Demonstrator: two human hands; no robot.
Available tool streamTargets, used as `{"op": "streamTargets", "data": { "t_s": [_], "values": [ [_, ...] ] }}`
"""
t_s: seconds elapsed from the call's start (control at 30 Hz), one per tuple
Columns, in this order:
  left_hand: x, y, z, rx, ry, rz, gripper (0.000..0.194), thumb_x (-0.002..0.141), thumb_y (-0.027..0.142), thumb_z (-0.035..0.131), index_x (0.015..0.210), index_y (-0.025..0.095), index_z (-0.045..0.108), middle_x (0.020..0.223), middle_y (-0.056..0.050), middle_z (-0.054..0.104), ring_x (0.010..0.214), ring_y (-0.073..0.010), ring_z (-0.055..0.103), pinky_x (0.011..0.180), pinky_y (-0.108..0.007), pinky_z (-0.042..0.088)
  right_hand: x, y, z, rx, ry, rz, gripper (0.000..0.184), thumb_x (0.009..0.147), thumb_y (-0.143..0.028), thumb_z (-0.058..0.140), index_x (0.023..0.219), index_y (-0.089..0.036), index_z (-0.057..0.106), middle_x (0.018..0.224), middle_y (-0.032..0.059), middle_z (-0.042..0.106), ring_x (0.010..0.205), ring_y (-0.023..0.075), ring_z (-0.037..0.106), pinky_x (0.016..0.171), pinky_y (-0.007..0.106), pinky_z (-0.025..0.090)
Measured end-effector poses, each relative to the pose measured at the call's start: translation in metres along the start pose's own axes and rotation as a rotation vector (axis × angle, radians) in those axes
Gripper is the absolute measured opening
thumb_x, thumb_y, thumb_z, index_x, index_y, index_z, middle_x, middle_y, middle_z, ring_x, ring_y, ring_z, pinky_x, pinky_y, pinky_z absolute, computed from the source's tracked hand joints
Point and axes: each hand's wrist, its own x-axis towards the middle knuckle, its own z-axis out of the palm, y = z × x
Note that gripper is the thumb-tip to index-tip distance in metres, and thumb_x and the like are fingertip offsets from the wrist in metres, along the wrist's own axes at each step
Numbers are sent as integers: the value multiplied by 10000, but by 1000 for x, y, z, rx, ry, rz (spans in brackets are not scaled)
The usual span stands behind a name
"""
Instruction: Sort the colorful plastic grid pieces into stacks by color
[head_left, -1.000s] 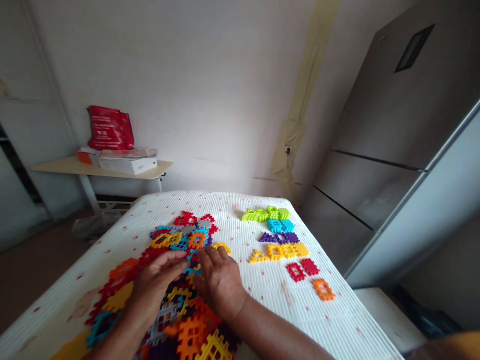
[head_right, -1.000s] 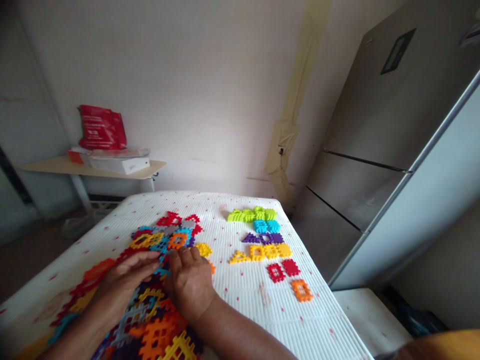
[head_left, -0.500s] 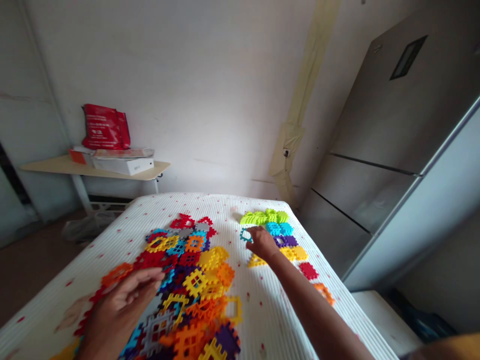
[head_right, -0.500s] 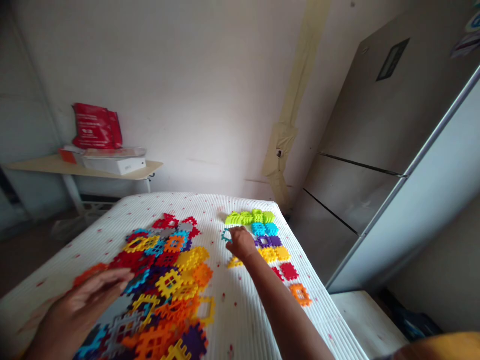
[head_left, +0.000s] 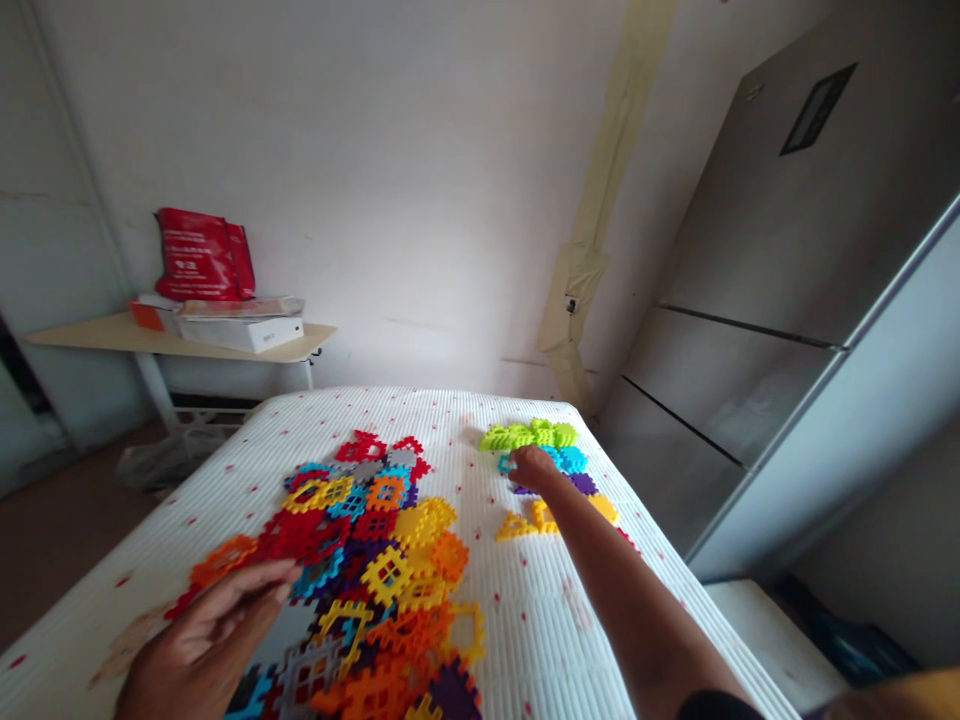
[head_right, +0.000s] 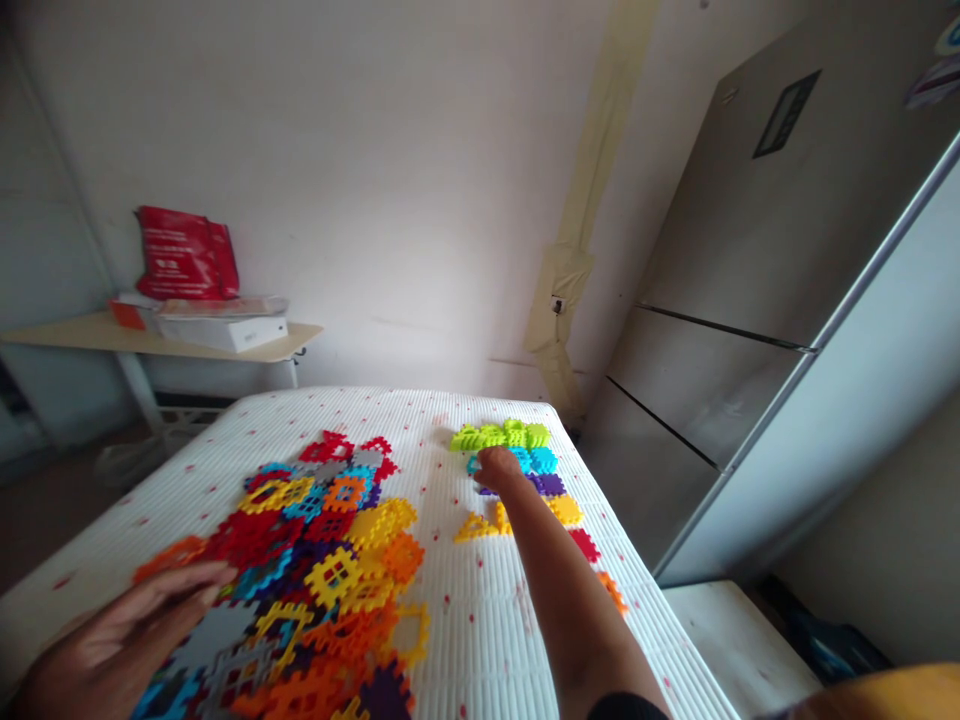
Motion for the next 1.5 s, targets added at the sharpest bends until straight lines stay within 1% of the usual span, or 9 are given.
{"op": "streamTargets", "data": {
  "t_s": [0.27, 0.5, 0.63, 0.77, 0.9, 1.0, 1.27, 1.37, 1.5],
  "values": [
    [-3, 2, 1, -51, 15, 16, 512, 440, 619, 707, 786, 242, 708, 820, -5, 746, 814, -204, 674, 764, -197, 517, -4, 2, 5, -59, 20, 55, 283, 784, -133, 518, 1020, -162, 672, 1050, 123, 669, 952, 217, 635, 756, 263, 474],
    [0, -6, -1, -14, 13, 48, 512, 476, 625, 691, 815, 242, 705, 855, -7, 747, 834, -206, 676, 750, -192, 522, -6, -1, 4, -75, 43, 62, 262, 813, -157, 503, 1024, -160, 658, 1039, 135, 662, 941, 225, 639, 742, 290, 488],
    [1, -9, -2, 2, 14, 55, 510, 506, 624, 679, 843, 242, 699, 868, -8, 745, 836, -211, 678, 710, -194, 533, -6, -5, 2, -77, 67, 75, 282, 827, -121, 460, 1037, -150, 646, 1064, 145, 647, 967, 224, 630, 735, 283, 486],
    [0, -4, -2, -29, 11, 68, 496, 493, 619, 693, 810, 237, 707, 834, -14, 747, 807, -224, 683, 699, -224, 545, -5, -7, 4, -66, 54, 85, 264, 818, -142, 487, 1027, -155, 649, 1024, 130, 669, 946, 222, 638, 729, 269, 483],
    [-1, 1, -1, -63, 8, 35, 495, 447, 624, 714, 758, 239, 716, 800, -15, 748, 788, -224, 684, 698, -219, 542, 0, -7, 10, -54, 58, 97, 273, 835, -116, 469, 1041, -127, 648, 1020, 164, 670, 954, 232, 639, 737, 270, 482],
    [-1, 2, 0, -60, 12, 15, 497, 447, 627, 708, 768, 248, 714, 814, -11, 748, 795, -220, 682, 670, -203, 537, 2, -7, 12, -48, 67, 105, 266, 854, -106, 457, 1029, -120, 656, 1018, 177, 670, 960, 238, 639, 740, 277, 485],
    [-5, 9, -1, 6, 32, 5, 499, 441, 627, 686, 754, 239, 713, 797, -10, 746, 776, -209, 674, 711, -203, 522, 1, -8, 9, -52, 82, 115, 235, 866, -136, 488, 1011, -130, 673, 1022, 187, 668, 961, 247, 639, 747, 294, 494],
    [-6, 11, -2, 6, 22, 6, 492, 449, 619, 684, 760, 238, 711, 787, -11, 746, 763, -203, 675, 682, -198, 519, 0, -9, 9, -48, 86, 116, 246, 872, -129, 473, 1012, -136, 676, 1018, 181, 671, 959, 245, 639, 743, 292, 492],
    [-7, 17, 0, 16, 46, 15, 501, 405, 633, 686, 710, 237, 718, 746, -20, 744, 720, -209, 671, 637, -210, 524, -2, -11, 7, -35, 85, 120, 255, 870, -120, 459, 993, -134, 682, 1009, 172, 674, 959, 240, 637, 726, 280, 482]
  ]
}}
